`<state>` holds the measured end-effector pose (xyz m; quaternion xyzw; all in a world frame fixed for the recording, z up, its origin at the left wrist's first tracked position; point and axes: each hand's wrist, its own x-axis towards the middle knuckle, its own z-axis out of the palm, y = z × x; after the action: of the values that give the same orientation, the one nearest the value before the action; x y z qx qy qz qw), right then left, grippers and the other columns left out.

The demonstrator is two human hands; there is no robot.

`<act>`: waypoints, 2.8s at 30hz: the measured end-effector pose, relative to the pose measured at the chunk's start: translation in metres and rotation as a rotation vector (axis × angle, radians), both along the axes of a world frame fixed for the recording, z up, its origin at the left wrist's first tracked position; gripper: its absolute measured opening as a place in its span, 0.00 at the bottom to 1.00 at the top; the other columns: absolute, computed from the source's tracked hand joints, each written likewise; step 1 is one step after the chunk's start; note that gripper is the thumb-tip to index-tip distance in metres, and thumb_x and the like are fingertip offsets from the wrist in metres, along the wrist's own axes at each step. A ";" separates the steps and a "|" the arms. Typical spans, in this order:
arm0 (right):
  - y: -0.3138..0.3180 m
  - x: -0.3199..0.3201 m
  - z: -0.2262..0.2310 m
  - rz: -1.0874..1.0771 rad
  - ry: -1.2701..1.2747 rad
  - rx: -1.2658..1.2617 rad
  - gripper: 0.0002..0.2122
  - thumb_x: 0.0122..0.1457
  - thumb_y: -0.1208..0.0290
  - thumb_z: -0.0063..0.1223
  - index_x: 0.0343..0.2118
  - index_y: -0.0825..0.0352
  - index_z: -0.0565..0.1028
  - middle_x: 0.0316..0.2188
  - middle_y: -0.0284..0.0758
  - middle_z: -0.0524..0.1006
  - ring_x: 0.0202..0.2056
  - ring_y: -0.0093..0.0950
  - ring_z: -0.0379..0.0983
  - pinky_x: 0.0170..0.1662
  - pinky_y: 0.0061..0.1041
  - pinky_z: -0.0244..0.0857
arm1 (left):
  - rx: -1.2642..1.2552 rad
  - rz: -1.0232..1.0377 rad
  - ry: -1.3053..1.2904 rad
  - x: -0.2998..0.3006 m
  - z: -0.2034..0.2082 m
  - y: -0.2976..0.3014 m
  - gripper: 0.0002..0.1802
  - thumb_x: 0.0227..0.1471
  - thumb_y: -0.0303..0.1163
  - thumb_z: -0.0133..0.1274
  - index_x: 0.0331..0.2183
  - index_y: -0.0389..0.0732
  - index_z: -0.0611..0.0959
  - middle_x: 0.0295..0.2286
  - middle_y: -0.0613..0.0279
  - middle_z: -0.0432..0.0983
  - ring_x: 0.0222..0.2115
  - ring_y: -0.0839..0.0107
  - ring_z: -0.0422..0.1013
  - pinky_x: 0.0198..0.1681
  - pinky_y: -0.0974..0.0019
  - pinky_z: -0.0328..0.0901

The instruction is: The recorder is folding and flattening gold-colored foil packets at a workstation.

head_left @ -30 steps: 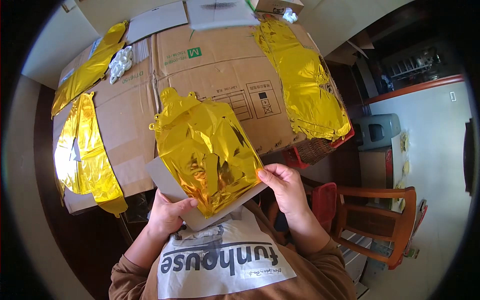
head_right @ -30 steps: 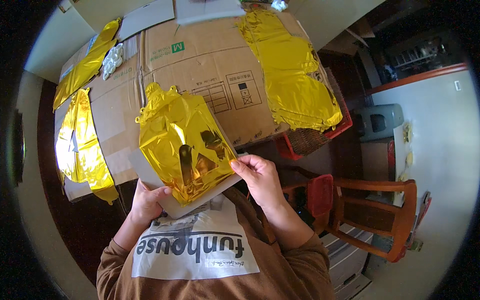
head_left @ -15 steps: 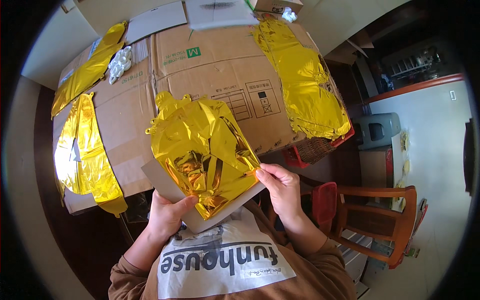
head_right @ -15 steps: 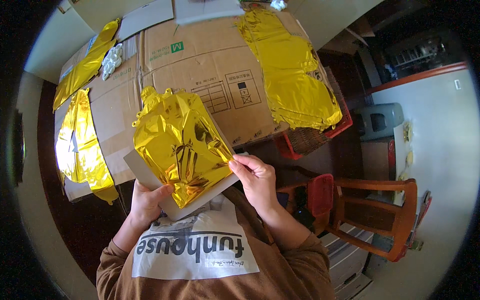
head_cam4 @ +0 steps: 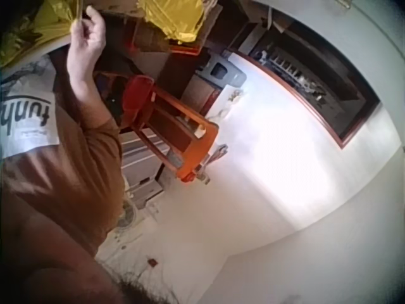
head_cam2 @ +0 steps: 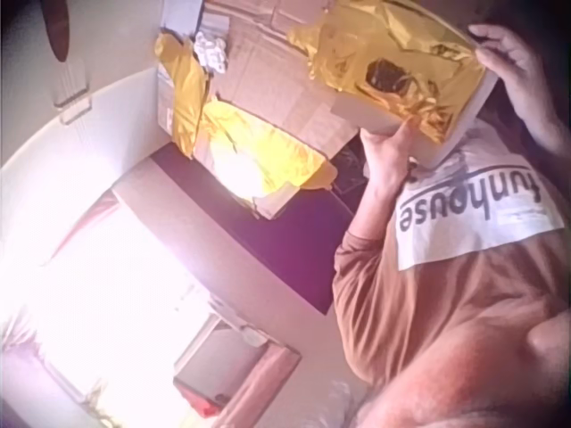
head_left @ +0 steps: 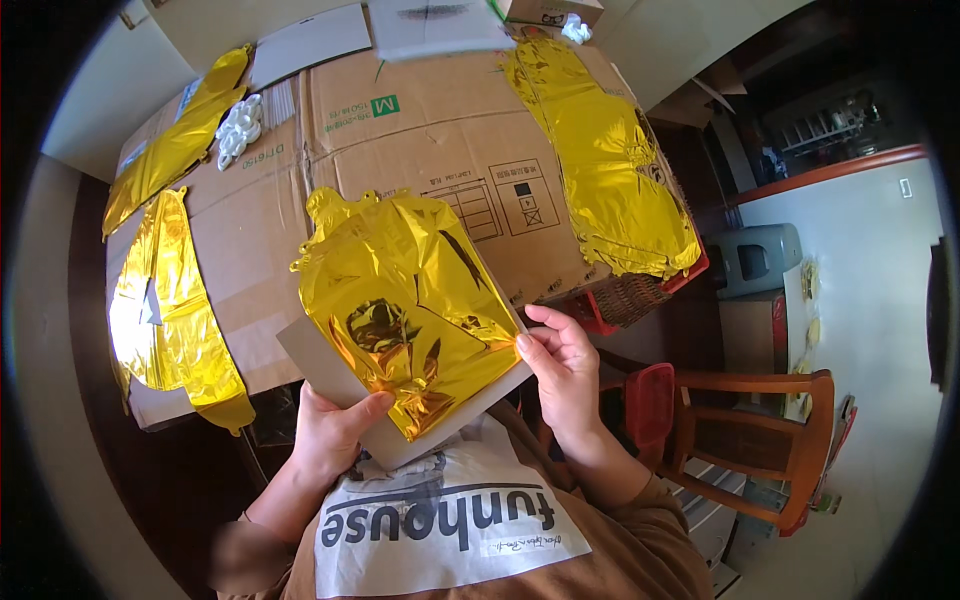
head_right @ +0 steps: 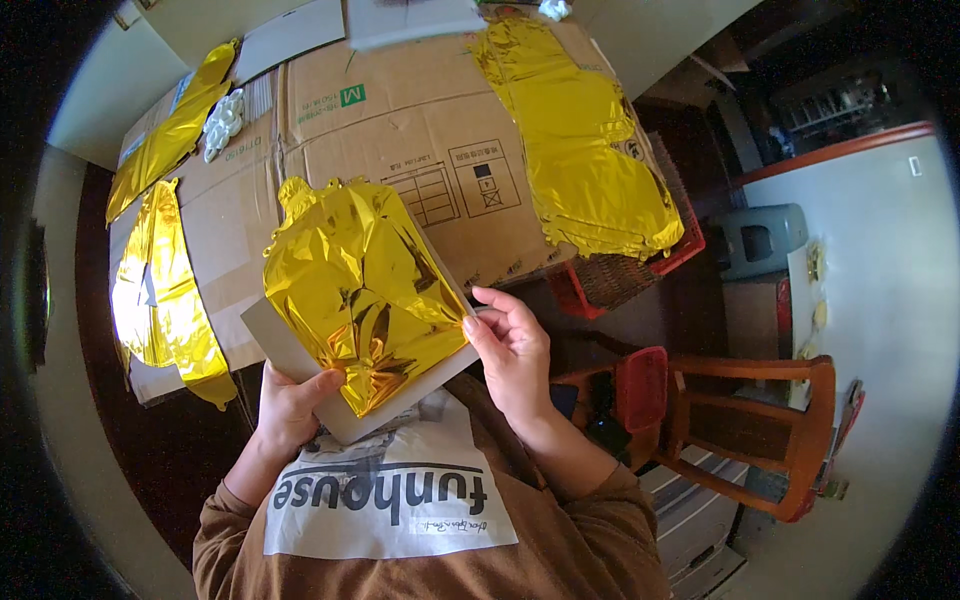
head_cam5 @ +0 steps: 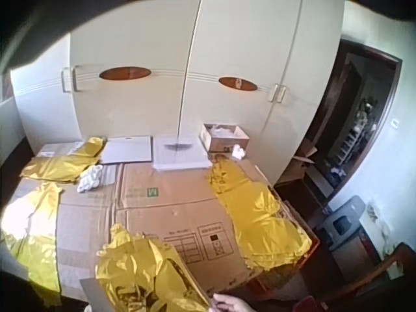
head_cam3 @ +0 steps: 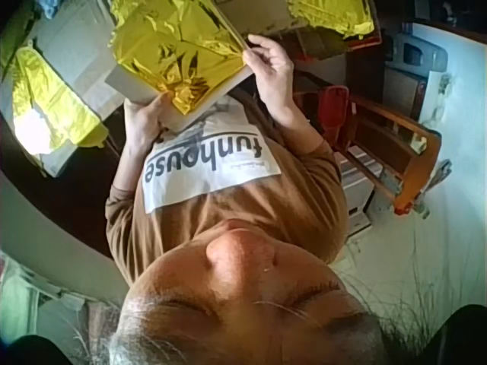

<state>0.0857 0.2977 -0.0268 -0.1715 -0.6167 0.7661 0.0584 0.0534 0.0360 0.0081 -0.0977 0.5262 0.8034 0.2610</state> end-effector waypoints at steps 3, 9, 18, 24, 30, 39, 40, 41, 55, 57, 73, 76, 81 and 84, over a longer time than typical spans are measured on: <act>0.004 -0.002 -0.007 -0.007 -0.060 -0.144 0.12 0.63 0.80 0.58 0.48 0.71 0.72 0.35 0.33 0.79 0.36 0.17 0.74 0.45 0.17 0.68 | -0.017 -0.003 0.032 -0.002 0.000 0.000 0.19 0.54 0.18 0.60 0.49 0.34 0.80 0.44 0.60 0.81 0.43 0.72 0.76 0.50 0.65 0.70; 0.006 -0.013 -0.008 0.026 -0.031 -0.080 0.12 0.63 0.80 0.59 0.47 0.70 0.71 0.34 0.33 0.79 0.36 0.17 0.74 0.44 0.17 0.69 | -0.119 -0.005 0.120 -0.016 -0.004 -0.001 0.22 0.52 0.18 0.61 0.49 0.34 0.78 0.44 0.59 0.81 0.43 0.72 0.76 0.49 0.65 0.71; -0.003 -0.029 -0.050 -0.132 0.007 0.173 0.07 0.63 0.82 0.57 0.42 0.70 0.72 0.32 0.29 0.76 0.33 0.14 0.71 0.39 0.15 0.66 | -0.634 0.033 0.272 -0.063 -0.031 -0.003 0.44 0.47 0.22 0.66 0.62 0.39 0.64 0.54 0.48 0.65 0.51 0.60 0.69 0.53 0.59 0.68; -0.003 -0.021 -0.052 -0.151 0.026 0.319 0.07 0.63 0.81 0.57 0.42 0.70 0.72 0.31 0.28 0.75 0.31 0.14 0.70 0.38 0.16 0.67 | -0.979 -0.372 1.498 -0.065 -0.019 0.035 0.23 0.43 0.27 0.65 0.45 0.41 0.83 0.45 0.53 0.74 0.49 0.54 0.70 0.52 0.55 0.66; -0.006 -0.025 -0.059 -0.156 0.012 0.306 0.07 0.62 0.81 0.58 0.41 0.70 0.72 0.31 0.30 0.76 0.31 0.15 0.71 0.37 0.16 0.67 | -0.820 -0.674 1.744 -0.080 -0.055 0.071 0.24 0.48 0.36 0.62 0.48 0.42 0.82 0.47 0.58 0.70 0.51 0.59 0.67 0.55 0.55 0.65; -0.003 -0.025 -0.066 -0.150 -0.033 0.132 0.08 0.62 0.81 0.59 0.42 0.70 0.72 0.30 0.28 0.75 0.30 0.14 0.69 0.36 0.14 0.65 | -0.856 -0.848 1.760 -0.086 -0.043 0.024 0.30 0.48 0.46 0.64 0.52 0.46 0.79 0.54 0.56 0.68 0.61 0.56 0.60 0.65 0.50 0.57; -0.004 -0.024 -0.066 -0.148 -0.035 0.123 0.08 0.62 0.81 0.58 0.42 0.70 0.73 0.30 0.27 0.75 0.30 0.13 0.68 0.36 0.14 0.65 | -0.867 -0.858 1.765 -0.086 -0.041 0.014 0.30 0.48 0.46 0.64 0.52 0.45 0.79 0.55 0.55 0.68 0.61 0.54 0.60 0.65 0.48 0.56; -0.004 -0.024 -0.066 -0.147 -0.037 0.113 0.07 0.62 0.81 0.58 0.42 0.70 0.73 0.30 0.27 0.75 0.29 0.13 0.67 0.36 0.14 0.65 | -0.866 -0.838 1.768 -0.086 -0.040 0.005 0.29 0.48 0.45 0.64 0.51 0.45 0.80 0.54 0.54 0.68 0.61 0.55 0.61 0.65 0.47 0.57; -0.001 -0.028 -0.056 -0.121 -0.093 0.222 0.05 0.63 0.82 0.57 0.40 0.72 0.77 0.32 0.28 0.79 0.32 0.13 0.72 0.38 0.15 0.68 | -0.893 -0.469 1.545 -0.084 -0.037 0.052 0.25 0.47 0.33 0.66 0.47 0.36 0.80 0.48 0.52 0.76 0.55 0.51 0.70 0.60 0.47 0.63; -0.001 -0.028 -0.056 -0.124 -0.105 0.232 0.05 0.63 0.82 0.57 0.41 0.72 0.77 0.32 0.28 0.79 0.32 0.13 0.72 0.38 0.15 0.68 | -1.070 -0.473 1.502 -0.079 -0.042 0.080 0.33 0.50 0.43 0.63 0.54 0.37 0.76 0.56 0.50 0.69 0.61 0.51 0.61 0.65 0.46 0.55; -0.005 -0.025 -0.054 -0.086 -0.042 0.329 0.06 0.63 0.81 0.57 0.42 0.72 0.78 0.32 0.29 0.80 0.31 0.13 0.71 0.37 0.15 0.67 | -1.181 -0.562 1.384 -0.087 -0.041 0.023 0.64 0.41 0.72 0.58 0.68 0.42 0.59 0.68 0.42 0.49 0.70 0.46 0.44 0.71 0.43 0.38; -0.001 -0.025 -0.053 -0.054 -0.078 0.338 0.06 0.63 0.81 0.56 0.42 0.73 0.78 0.32 0.29 0.80 0.32 0.14 0.72 0.38 0.16 0.68 | -1.150 -0.602 1.512 -0.094 -0.027 0.040 0.54 0.49 0.64 0.57 0.67 0.43 0.61 0.67 0.47 0.53 0.69 0.47 0.48 0.70 0.42 0.42; 0.000 -0.025 -0.055 -0.038 -0.057 0.306 0.07 0.63 0.82 0.56 0.43 0.73 0.77 0.33 0.31 0.80 0.33 0.15 0.73 0.40 0.17 0.69 | -1.012 -0.706 1.586 -0.120 -0.043 0.079 0.40 0.52 0.50 0.60 0.61 0.40 0.71 0.60 0.52 0.67 0.63 0.54 0.60 0.67 0.46 0.53; -0.001 -0.024 -0.054 -0.026 -0.058 0.294 0.07 0.63 0.82 0.56 0.43 0.74 0.77 0.34 0.31 0.81 0.33 0.15 0.73 0.40 0.17 0.69 | -1.002 -0.716 1.591 -0.140 -0.044 0.080 0.36 0.52 0.44 0.61 0.59 0.40 0.73 0.58 0.52 0.69 0.60 0.56 0.64 0.63 0.51 0.59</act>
<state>0.0614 0.2972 -0.0809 -0.1910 -0.7216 0.6612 0.0749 -0.0861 0.1156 -0.0358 0.5328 0.8232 0.1955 -0.0115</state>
